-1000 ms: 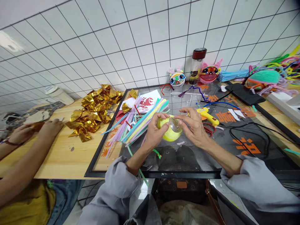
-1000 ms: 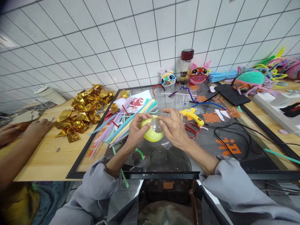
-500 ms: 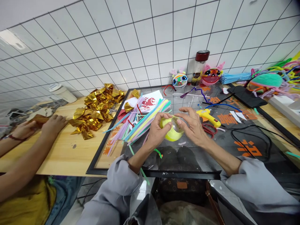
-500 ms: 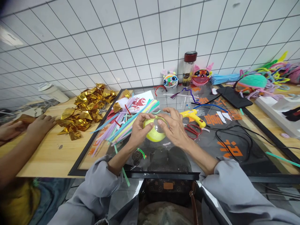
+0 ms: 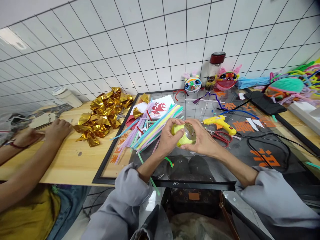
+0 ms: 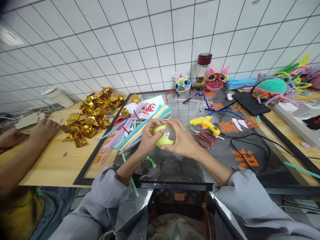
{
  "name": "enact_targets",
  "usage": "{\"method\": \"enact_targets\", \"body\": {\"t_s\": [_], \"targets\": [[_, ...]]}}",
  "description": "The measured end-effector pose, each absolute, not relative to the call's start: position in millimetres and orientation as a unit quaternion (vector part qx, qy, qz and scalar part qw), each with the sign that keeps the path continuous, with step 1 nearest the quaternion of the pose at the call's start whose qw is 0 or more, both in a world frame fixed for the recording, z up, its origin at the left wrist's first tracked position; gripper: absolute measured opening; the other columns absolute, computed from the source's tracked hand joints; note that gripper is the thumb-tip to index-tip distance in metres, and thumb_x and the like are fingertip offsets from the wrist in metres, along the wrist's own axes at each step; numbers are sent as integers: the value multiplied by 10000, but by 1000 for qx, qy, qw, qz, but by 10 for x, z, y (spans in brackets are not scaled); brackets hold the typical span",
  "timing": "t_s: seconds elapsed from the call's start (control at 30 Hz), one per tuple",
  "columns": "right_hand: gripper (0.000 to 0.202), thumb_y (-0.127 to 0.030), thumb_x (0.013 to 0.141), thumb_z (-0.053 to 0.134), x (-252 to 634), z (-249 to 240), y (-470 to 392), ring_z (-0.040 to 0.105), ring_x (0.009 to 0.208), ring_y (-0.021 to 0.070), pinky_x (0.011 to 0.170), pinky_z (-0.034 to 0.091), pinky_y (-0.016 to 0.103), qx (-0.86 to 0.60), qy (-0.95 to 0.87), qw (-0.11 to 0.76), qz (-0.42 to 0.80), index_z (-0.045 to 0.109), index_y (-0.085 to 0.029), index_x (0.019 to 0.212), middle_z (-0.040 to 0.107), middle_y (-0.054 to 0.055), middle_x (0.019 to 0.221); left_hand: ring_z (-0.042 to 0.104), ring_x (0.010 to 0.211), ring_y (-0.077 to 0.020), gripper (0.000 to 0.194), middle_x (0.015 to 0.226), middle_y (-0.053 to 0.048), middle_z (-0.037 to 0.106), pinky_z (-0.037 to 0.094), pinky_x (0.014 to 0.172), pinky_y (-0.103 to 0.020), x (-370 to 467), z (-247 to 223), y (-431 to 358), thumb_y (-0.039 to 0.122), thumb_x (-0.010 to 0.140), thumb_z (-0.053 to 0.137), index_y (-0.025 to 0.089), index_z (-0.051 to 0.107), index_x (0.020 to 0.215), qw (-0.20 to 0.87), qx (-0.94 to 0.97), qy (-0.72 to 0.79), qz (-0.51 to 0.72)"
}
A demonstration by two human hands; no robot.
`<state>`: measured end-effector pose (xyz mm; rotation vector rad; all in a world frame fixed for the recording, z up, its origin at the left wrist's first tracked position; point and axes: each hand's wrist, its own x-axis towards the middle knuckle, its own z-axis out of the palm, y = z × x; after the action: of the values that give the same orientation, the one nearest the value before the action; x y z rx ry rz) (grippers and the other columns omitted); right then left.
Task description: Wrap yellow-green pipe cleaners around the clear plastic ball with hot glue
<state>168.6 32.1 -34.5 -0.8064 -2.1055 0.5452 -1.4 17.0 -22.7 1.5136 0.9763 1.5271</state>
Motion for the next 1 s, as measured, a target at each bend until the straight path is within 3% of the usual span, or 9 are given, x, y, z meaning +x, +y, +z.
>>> {"method": "enact_targets", "body": {"t_s": [0.2,1.0], "targets": [[738,-293,650,820,1666,-309,302,582,1202,325,1000,507,514,-329,-819,421,208,466,-230,1294,581,135,1279,637,989,-173,237,974,-28,653,491,970,-344,19,-237,193,191,726,658,221,480,879,383,590,379,601],[774,-283,669,807,1735,-288,196,559,1243,337,1026,497,543,-324,-835,406,184,413,-245,1335,550,140,1308,629,983,-164,257,977,-23,644,483,952,-320,46,-289,118,178,722,701,214,500,878,421,574,354,607]]}}
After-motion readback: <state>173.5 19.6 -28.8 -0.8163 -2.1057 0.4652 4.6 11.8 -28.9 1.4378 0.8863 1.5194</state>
